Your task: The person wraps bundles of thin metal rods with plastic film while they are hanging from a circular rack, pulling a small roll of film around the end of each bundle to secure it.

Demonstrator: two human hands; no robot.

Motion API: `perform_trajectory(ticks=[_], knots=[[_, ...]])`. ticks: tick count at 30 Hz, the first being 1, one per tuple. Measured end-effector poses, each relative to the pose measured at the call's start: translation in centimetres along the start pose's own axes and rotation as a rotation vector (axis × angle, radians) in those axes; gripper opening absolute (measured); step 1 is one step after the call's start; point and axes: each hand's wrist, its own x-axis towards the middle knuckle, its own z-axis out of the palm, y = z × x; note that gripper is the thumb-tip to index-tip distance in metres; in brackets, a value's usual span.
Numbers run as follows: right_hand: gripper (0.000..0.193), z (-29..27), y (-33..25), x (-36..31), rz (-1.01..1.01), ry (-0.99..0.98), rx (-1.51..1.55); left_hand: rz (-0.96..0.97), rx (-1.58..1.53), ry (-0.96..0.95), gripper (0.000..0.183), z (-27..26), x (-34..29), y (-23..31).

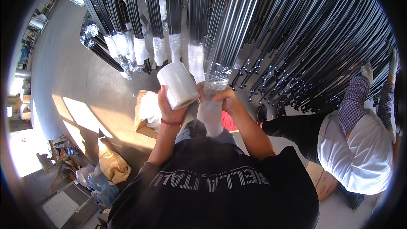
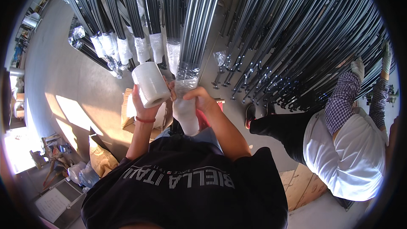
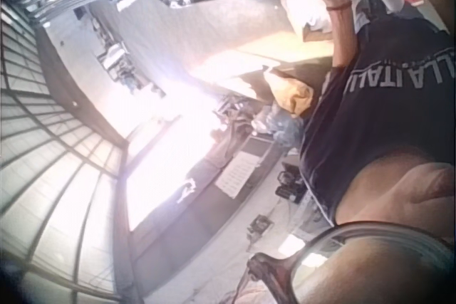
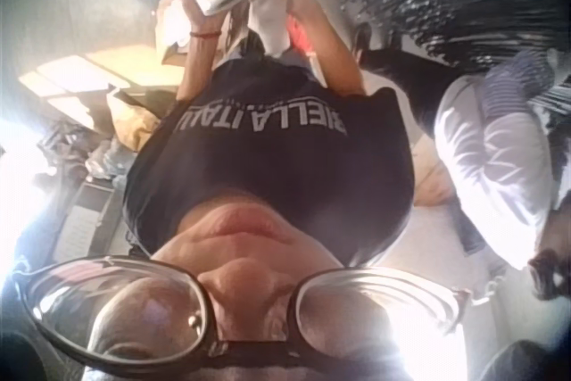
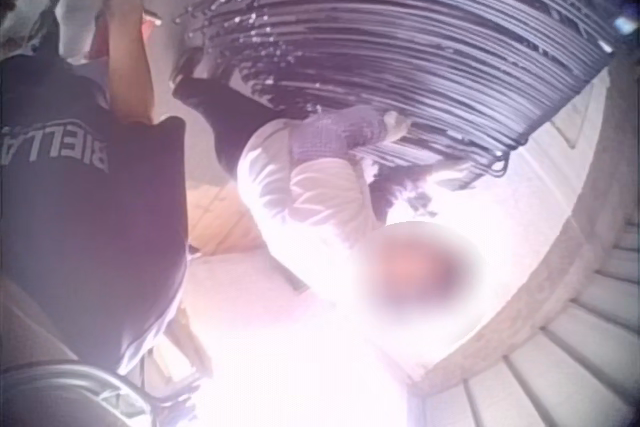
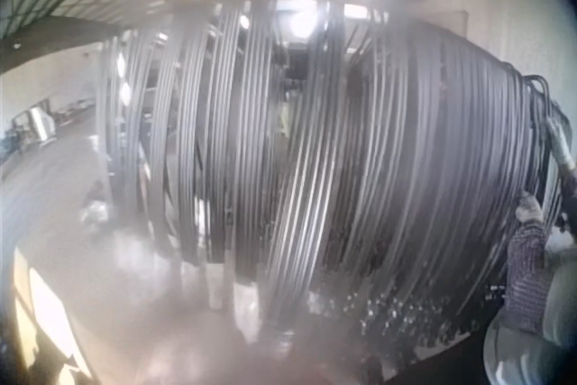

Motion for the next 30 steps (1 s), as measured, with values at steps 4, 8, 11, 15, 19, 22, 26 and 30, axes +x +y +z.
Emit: perform_trajectory(ticks=[4,8,11,15,19,22,26,30], knots=[[0.051,0.1,-0.2,0.5,0.009,-0.007,-0.073,0.000,-0.021,0.031,0.074,0.1,0.7,0.6],[0.044,-0.3,0.1,0.8,-0.020,-0.060,-0.153,0.176,0.120,0.089,0.061,-1.1,2.1,1.6],[0.045,0.4,0.2,0.5,-0.043,-0.051,-0.078,0.433,0.239,0.233,0.057,-3.6,3.9,6.3],[0.052,0.5,0.2,0.4,-0.052,0.054,-0.115,0.432,0.136,0.205,0.061,-3.0,2.0,12.2],[0.059,-0.2,0.1,1.1,-0.056,0.106,-0.098,0.389,0.272,0.039,0.067,-3.2,0.4,12.6],[0.063,-1.1,0.0,1.6,-0.027,0.040,-0.133,0.298,0.164,0.119,0.069,-2.8,-0.1,10.7],[0.070,-0.7,-0.3,2.1,0.115,-0.046,-0.042,0.217,0.343,-0.003,0.089,-3.8,-0.7,7.7],[0.064,-1.8,1.0,2.5,-0.037,-0.129,0.018,0.114,0.339,0.026,0.092,-2.8,-1.4,5.7]])
